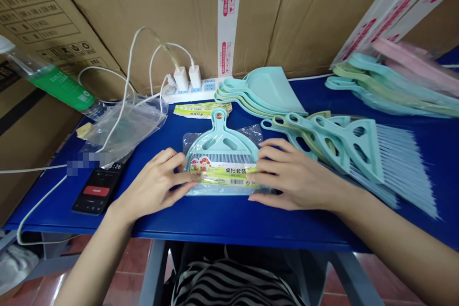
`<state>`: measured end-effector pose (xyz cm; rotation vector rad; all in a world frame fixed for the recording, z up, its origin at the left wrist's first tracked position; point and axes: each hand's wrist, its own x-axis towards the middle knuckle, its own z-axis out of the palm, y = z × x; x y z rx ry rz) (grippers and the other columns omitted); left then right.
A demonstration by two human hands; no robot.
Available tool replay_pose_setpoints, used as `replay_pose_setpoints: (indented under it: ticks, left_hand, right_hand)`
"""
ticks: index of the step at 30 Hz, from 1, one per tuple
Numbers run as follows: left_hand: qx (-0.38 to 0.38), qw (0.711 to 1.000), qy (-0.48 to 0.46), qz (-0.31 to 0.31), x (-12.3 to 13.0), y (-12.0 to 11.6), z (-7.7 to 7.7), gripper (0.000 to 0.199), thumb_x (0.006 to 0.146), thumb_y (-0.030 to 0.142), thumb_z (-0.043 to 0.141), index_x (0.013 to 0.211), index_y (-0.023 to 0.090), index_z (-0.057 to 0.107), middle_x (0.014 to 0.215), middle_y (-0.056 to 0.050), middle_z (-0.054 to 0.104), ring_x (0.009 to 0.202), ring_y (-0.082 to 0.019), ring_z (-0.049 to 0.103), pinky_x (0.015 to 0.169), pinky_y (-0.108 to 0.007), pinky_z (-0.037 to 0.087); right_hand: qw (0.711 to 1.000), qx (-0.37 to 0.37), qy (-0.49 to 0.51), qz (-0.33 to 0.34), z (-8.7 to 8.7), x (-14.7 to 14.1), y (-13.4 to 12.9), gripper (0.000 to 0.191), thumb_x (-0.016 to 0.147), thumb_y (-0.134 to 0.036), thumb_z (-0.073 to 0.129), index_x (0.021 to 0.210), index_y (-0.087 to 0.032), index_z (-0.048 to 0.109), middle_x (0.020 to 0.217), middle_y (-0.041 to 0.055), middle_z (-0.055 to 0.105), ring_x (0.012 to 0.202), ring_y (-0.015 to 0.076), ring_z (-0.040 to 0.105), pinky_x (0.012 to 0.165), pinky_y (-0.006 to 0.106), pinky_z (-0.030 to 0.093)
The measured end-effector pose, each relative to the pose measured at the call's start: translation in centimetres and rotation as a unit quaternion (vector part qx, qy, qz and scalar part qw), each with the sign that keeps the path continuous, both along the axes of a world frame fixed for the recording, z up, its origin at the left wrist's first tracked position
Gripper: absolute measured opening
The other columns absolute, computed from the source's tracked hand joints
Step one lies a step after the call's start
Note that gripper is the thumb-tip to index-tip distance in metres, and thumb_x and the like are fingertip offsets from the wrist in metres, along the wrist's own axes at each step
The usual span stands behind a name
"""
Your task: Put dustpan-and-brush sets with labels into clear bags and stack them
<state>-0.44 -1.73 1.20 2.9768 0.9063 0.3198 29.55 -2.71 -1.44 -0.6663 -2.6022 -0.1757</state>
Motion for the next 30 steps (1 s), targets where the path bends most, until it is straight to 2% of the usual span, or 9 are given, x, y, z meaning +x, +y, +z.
replay_pose_setpoints:
  ticks: [5, 9, 18, 25, 30]
  left_hand:
    - [-0.033, 0.999, -0.014, -0.003, -0.1, 0.3, -0.2, 0.032, 0.101, 0.031, 0.045, 0.096, 0.023, 0.076, 0.076, -0.004, 0.054, 0.074, -0.018, 0.046, 0.068, -0.031, 0.041]
    - [-0.052, 0.999, -0.015, 0.004, -0.1, 0.1, -0.4, 0.034, 0.101, 0.032, 0.044, 0.092, 0.022, 0.075, 0.074, -0.003, 0.055, 0.074, -0.018, 0.047, 0.069, -0.031, 0.040]
    - [-0.045, 0.998, -0.045, 0.025, -0.6, -0.8, -0.9, 0.034, 0.100, 0.032, 0.045, 0.081, 0.018, 0.069, 0.073, -0.004, 0.057, 0.073, -0.018, 0.047, 0.068, -0.030, 0.040]
    - [-0.014, 0.998, -0.048, 0.045, -0.8, -1.5, -1.3, 0.039, 0.101, 0.033, 0.040, 0.074, 0.019, 0.063, 0.067, -0.002, 0.054, 0.068, -0.017, 0.045, 0.065, -0.029, 0.038]
    - [-0.024, 0.996, -0.061, 0.056, -0.8, -1.7, -1.3, 0.038, 0.101, 0.033, 0.040, 0.070, 0.019, 0.058, 0.065, -0.001, 0.053, 0.067, -0.016, 0.045, 0.064, -0.028, 0.038]
  right_hand:
    - [1.000, 0.026, 0.000, -0.008, 0.3, 0.4, 0.2, 0.039, 0.098, -0.039, 0.050, 0.066, -0.021, 0.063, 0.068, 0.0021, 0.058, 0.077, 0.0198, 0.049, 0.080, 0.037, 0.043]
    - [0.999, 0.029, -0.013, -0.019, 0.3, 0.5, 0.0, 0.039, 0.098, -0.039, 0.050, 0.064, -0.022, 0.062, 0.066, 0.0018, 0.056, 0.076, 0.0197, 0.047, 0.073, 0.034, 0.041]
    - [0.998, 0.036, 0.003, -0.046, 0.0, 0.2, -1.4, 0.039, 0.098, -0.041, 0.049, 0.067, -0.022, 0.063, 0.064, 0.0022, 0.059, 0.075, 0.0204, 0.049, 0.071, 0.034, 0.041]
    - [0.998, 0.050, 0.019, -0.034, 0.0, 0.1, -1.6, 0.042, 0.098, -0.048, 0.048, 0.071, -0.020, 0.064, 0.063, 0.0024, 0.058, 0.073, 0.0202, 0.048, 0.070, 0.033, 0.041]
    - [0.998, 0.051, 0.013, -0.035, -0.1, 0.0, -1.6, 0.039, 0.097, -0.047, 0.050, 0.072, -0.020, 0.064, 0.064, 0.0030, 0.059, 0.073, 0.0209, 0.048, 0.070, 0.033, 0.040]
